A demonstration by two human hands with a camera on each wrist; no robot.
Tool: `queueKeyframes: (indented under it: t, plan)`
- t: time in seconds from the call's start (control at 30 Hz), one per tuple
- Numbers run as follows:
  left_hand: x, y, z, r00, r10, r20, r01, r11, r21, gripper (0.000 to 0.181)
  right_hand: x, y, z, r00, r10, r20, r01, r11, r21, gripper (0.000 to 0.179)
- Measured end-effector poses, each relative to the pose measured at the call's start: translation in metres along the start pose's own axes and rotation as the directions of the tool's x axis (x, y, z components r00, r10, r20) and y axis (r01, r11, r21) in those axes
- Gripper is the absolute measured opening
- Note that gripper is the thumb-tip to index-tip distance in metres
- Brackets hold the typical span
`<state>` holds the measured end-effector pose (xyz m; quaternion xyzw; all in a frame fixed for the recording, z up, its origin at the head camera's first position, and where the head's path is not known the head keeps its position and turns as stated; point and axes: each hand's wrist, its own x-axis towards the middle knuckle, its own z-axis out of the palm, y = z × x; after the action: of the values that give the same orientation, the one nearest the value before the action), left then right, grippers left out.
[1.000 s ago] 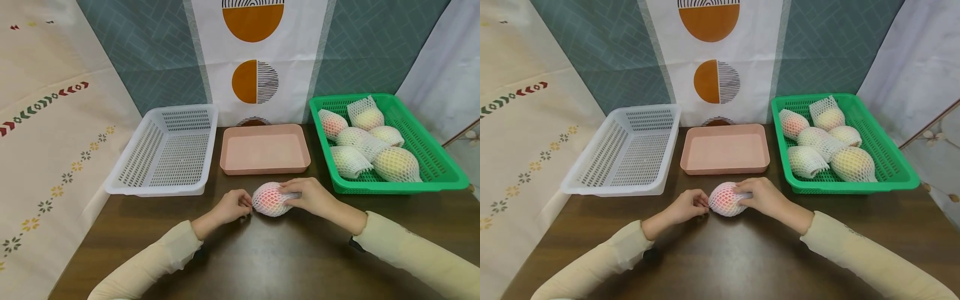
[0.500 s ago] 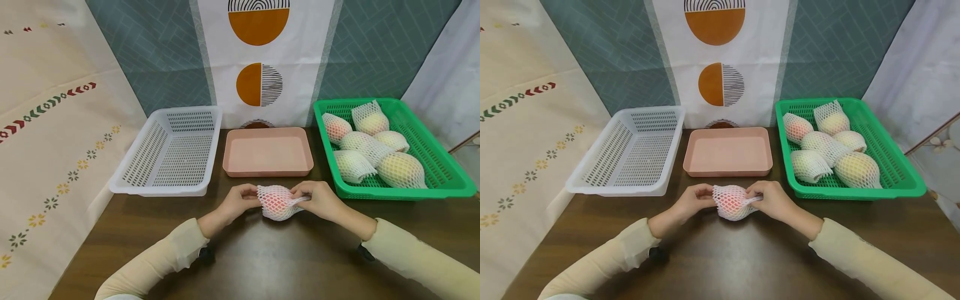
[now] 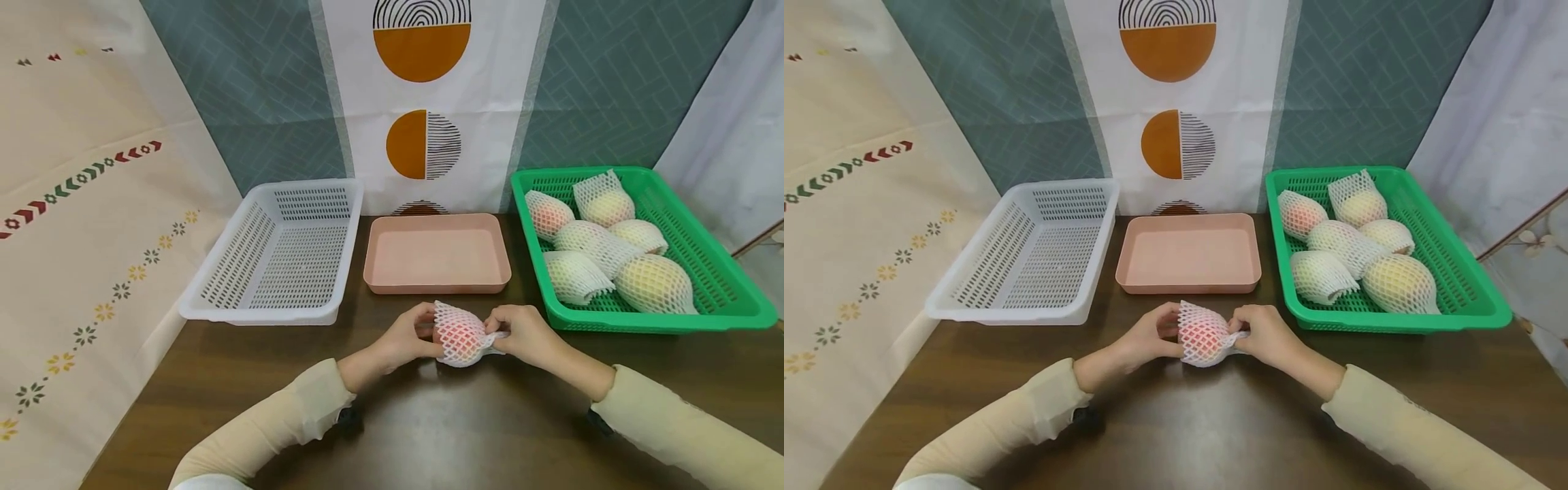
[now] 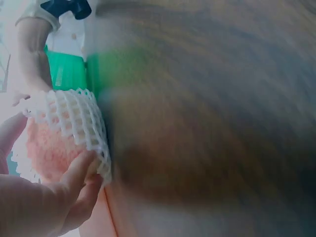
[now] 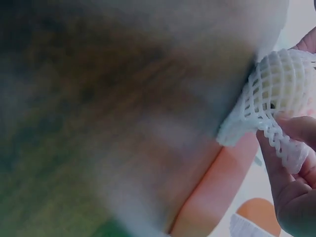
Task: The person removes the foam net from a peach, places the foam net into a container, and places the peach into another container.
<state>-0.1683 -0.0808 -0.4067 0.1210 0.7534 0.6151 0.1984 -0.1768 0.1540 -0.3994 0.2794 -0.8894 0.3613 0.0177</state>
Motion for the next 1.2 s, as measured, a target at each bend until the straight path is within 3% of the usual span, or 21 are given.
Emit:
queueKeyframes:
  t: [0.27,0.6,0.93,1.2]
  plan:
    - [0.002,0.004,0.007,0.999,0.033,-0.028,-0.029,0.991,0.13,0.072,0.002,0.004,0.007,0.994,-0.038,0.107,0.042,0.999,-0.03,0.025]
    - [0.002,0.003,0.002,0.999,0.026,-0.036,-0.021,0.993,0.117,0.074,0.003,0.003,0.001,0.991,-0.024,0.132,0.022,1.0,0.013,0.019]
    - [-0.007,0.012,-0.009,1.0,-0.005,-0.022,0.007,0.994,0.111,0.069,-0.001,-0.001,-0.009,0.998,-0.029,0.048,0.03,0.999,-0.026,0.015]
    - [-0.015,0.018,-0.017,0.999,0.032,-0.034,-0.027,0.992,0.126,0.067,-0.004,-0.013,-0.019,0.999,-0.036,-0.015,0.035,0.998,-0.052,0.016]
